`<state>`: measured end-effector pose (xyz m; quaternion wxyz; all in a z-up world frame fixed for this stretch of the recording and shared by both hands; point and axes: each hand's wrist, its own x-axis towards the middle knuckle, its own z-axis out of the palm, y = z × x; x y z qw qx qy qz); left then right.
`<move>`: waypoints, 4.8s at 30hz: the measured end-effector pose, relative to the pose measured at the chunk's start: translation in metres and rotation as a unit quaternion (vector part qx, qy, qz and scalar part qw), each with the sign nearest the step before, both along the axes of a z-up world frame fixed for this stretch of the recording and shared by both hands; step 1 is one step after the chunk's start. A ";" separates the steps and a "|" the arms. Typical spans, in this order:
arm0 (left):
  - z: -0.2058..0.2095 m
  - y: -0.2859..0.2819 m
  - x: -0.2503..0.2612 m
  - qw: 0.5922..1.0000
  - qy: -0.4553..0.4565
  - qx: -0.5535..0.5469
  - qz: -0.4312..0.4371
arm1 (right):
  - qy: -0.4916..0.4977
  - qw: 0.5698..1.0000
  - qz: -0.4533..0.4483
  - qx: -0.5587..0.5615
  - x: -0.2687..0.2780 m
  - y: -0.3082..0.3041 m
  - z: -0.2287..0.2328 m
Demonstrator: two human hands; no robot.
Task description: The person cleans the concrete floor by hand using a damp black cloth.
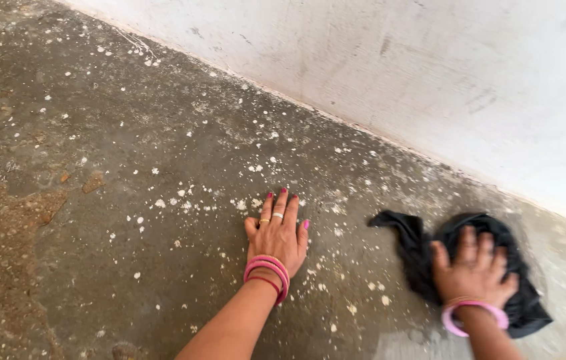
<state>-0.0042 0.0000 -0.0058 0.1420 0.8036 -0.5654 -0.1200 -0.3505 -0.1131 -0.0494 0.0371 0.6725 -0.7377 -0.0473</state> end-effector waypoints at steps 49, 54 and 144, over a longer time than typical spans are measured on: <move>0.038 0.111 0.069 0.989 0.046 0.139 -0.014 | -0.131 0.652 0.737 0.121 0.118 0.159 0.082; 0.032 0.112 0.075 0.988 0.037 0.141 -0.051 | -0.036 0.774 0.625 0.093 0.102 0.109 0.069; 0.076 0.308 0.038 0.926 -0.084 0.366 0.035 | -0.238 0.612 0.723 0.217 0.306 0.247 0.093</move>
